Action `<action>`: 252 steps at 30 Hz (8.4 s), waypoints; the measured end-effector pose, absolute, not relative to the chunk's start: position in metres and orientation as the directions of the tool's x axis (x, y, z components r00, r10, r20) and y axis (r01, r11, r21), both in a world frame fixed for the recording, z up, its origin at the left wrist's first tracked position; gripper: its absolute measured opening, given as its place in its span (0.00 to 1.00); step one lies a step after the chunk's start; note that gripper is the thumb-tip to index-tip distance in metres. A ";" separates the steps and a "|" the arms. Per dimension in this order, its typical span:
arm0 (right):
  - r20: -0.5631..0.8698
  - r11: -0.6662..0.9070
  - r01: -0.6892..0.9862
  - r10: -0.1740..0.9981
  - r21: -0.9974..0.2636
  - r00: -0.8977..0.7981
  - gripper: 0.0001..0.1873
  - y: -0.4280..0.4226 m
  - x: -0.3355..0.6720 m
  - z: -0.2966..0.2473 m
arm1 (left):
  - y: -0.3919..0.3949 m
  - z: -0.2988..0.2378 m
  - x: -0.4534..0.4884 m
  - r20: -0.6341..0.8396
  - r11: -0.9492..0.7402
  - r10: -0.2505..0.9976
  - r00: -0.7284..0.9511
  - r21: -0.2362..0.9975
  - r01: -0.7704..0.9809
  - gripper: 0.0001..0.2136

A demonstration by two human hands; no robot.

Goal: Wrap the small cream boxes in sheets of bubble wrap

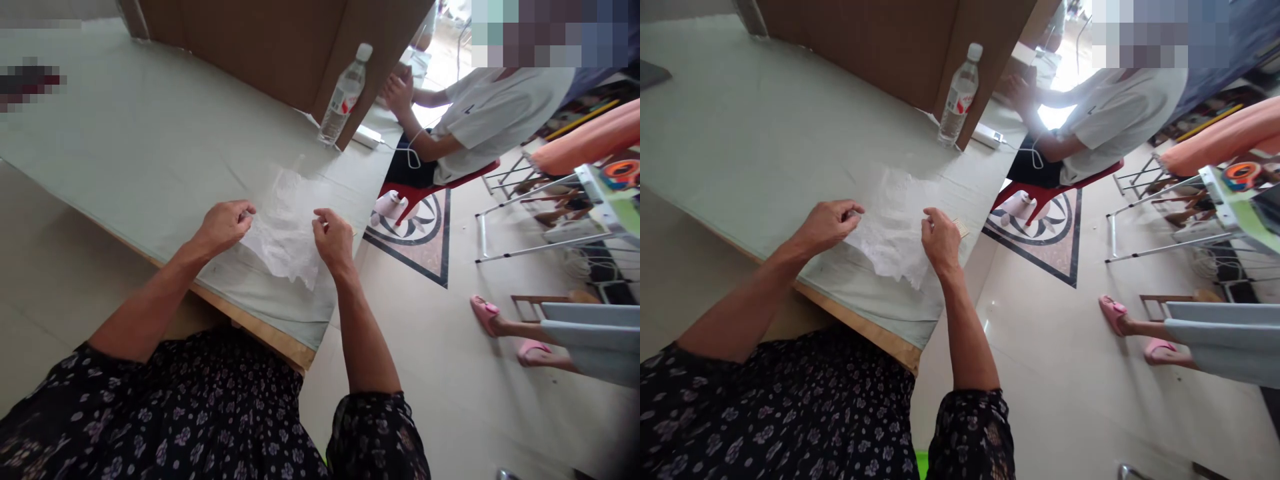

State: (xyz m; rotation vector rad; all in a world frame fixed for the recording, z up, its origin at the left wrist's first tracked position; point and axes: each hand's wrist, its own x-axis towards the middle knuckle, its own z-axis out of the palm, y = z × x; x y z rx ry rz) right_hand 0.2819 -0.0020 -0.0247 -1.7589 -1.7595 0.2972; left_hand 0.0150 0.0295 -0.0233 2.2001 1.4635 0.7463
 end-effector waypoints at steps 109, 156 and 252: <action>0.222 0.356 0.536 0.928 -0.766 -0.300 0.43 -0.034 0.276 -0.078 | 0.001 -0.056 -0.016 0.074 -0.599 0.756 0.651 0.481 0.640 0.30; 0.037 0.013 0.294 0.996 -0.956 0.075 0.14 -0.028 0.265 -0.039 | -0.001 -0.009 0.050 -0.016 -0.037 0.993 0.121 0.905 0.423 0.05; -0.112 -0.201 0.599 0.977 -0.775 0.183 0.47 -0.054 0.294 -0.044 | -0.005 -0.021 0.067 0.104 -0.306 0.947 0.303 0.574 0.760 0.12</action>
